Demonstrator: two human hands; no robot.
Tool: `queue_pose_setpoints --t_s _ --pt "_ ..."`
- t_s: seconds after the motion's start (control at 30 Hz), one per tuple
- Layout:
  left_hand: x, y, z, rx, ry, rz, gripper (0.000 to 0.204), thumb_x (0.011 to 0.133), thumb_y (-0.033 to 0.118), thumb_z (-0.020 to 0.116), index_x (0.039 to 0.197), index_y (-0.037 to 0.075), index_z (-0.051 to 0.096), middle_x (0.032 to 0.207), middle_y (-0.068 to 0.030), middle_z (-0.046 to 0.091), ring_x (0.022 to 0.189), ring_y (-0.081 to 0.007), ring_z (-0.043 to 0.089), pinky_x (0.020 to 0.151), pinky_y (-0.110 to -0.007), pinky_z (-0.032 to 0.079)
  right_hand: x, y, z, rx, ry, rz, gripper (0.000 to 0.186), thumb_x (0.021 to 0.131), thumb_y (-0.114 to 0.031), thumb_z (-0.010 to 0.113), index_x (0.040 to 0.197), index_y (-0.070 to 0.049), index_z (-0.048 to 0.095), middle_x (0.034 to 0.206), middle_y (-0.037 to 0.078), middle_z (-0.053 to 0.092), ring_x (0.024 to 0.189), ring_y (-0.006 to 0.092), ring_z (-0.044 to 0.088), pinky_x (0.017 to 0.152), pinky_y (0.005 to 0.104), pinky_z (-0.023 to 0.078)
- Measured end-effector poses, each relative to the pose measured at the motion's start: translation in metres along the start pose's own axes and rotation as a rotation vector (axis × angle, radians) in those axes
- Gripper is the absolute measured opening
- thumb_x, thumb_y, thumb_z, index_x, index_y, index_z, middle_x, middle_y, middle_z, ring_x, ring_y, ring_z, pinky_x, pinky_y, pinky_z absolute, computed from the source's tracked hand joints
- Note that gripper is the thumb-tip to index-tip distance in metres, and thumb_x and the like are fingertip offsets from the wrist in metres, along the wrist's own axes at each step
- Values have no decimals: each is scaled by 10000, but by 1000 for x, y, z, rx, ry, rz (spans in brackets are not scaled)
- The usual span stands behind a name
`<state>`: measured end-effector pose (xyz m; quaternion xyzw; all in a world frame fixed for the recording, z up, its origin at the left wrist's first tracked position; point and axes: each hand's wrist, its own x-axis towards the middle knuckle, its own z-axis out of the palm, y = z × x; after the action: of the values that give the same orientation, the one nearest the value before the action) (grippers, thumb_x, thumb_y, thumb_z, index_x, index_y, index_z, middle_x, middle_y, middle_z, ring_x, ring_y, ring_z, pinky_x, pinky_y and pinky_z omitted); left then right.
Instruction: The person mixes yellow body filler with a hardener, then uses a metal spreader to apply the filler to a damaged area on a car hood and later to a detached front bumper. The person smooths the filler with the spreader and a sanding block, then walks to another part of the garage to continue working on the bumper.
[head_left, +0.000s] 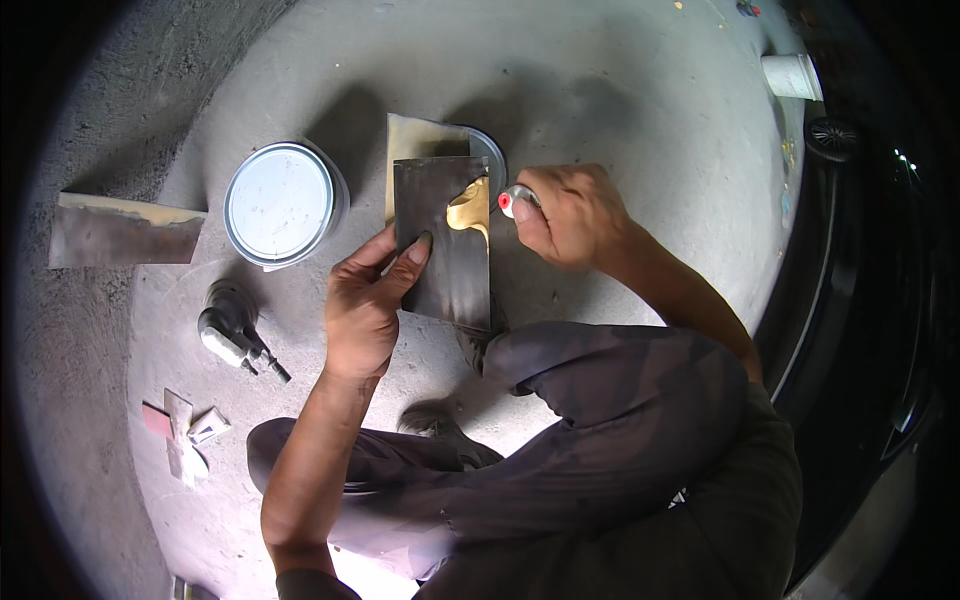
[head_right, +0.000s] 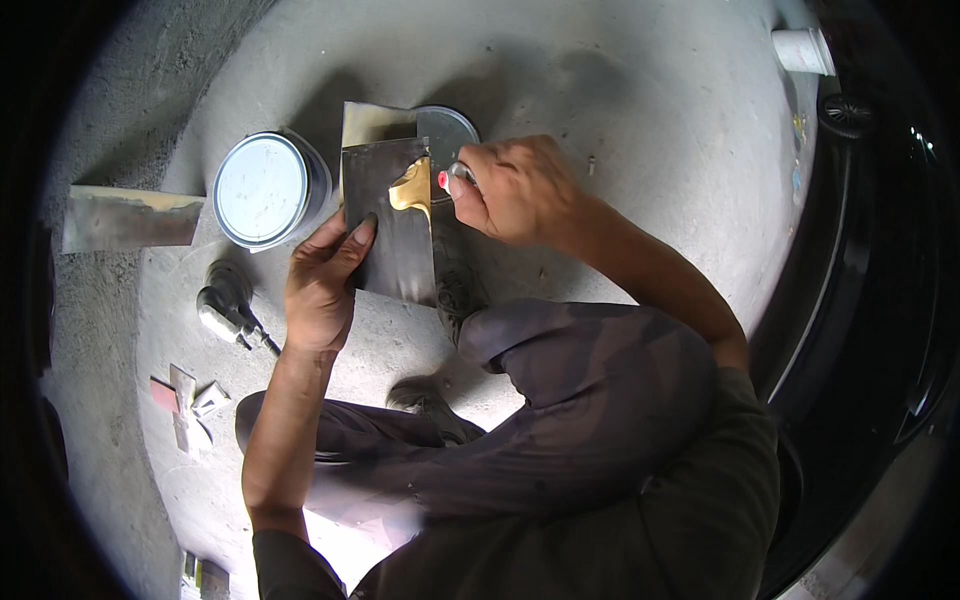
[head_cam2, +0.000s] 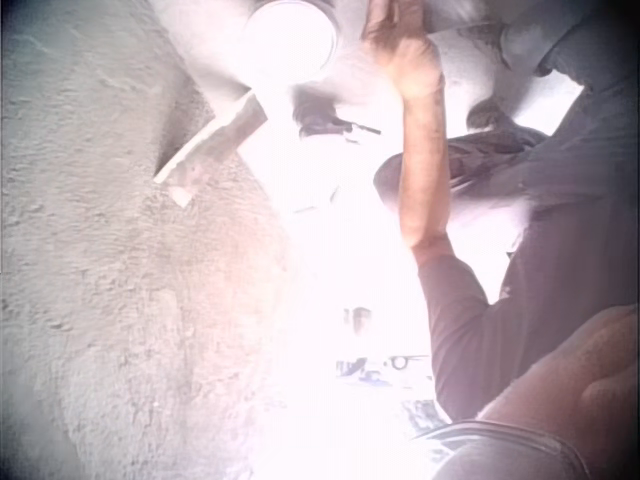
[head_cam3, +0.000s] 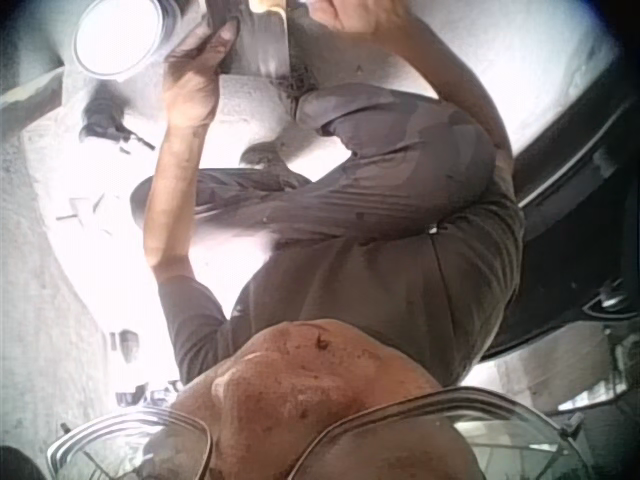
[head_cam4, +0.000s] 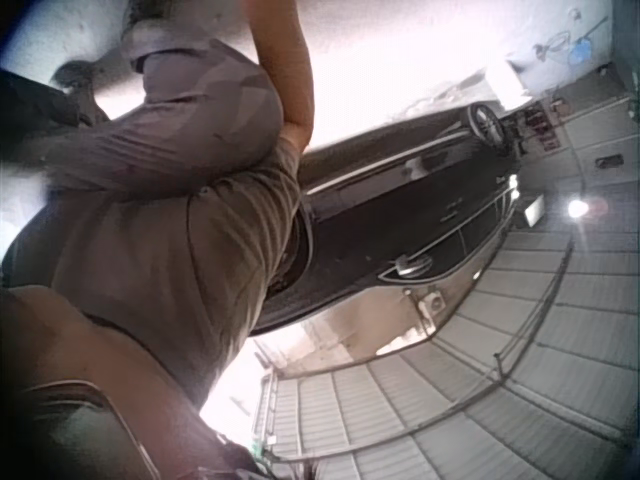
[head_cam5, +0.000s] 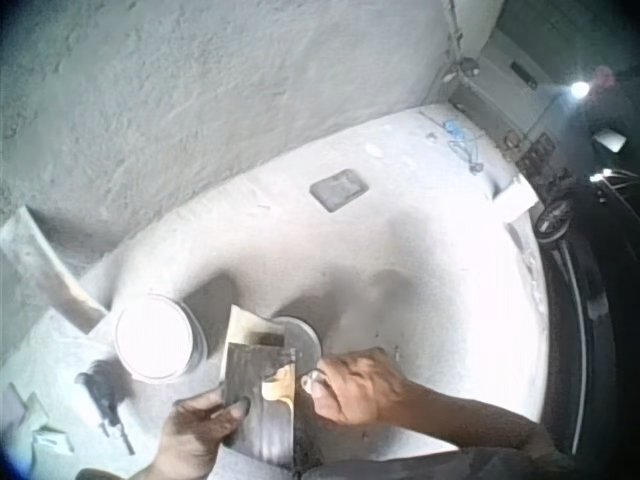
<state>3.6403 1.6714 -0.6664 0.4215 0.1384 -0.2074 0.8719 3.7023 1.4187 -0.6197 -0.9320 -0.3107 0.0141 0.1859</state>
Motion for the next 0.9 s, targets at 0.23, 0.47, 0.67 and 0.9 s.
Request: queue_pose_setpoints --t_s 0.23,0.47,0.67,0.9 --pt "-1 0 2 -10 3 -6 342 997 45 686 1336 1 679 1181 -66 751 1004 -70 644 943 -226 492 -1 -2 2 -86 32 -99 149 916 -186 622 897 -38 613 715 119 653 624 328 656 584 434 517" --pt "1 -2 2 -34 -4 2 339 999 49 685 1334 1 681 1182 -68 751 1009 -72 645 943 -226 491 0 -4 -1 -137 -55 -104 130 898 -144 667 907 -24 617 721 110 662 612 304 661 565 407 514" --pt "2 -2 3 -35 9 -11 345 999 59 687 1338 -6 675 1183 -73 750 1019 -81 651 950 -231 492 -1 -6 -4 -139 -14 -148 139 880 -110 692 935 1 629 736 121 669 599 305 659 538 395 512" --pt "0 -3 6 -130 -18 -77 365 1006 72 681 1359 -19 652 1213 -78 739 1050 -96 656 974 -242 496 0 -12 -8 -235 16 -143 172 880 -142 723 929 -6 629 735 110 665 575 284 656 500 371 496"
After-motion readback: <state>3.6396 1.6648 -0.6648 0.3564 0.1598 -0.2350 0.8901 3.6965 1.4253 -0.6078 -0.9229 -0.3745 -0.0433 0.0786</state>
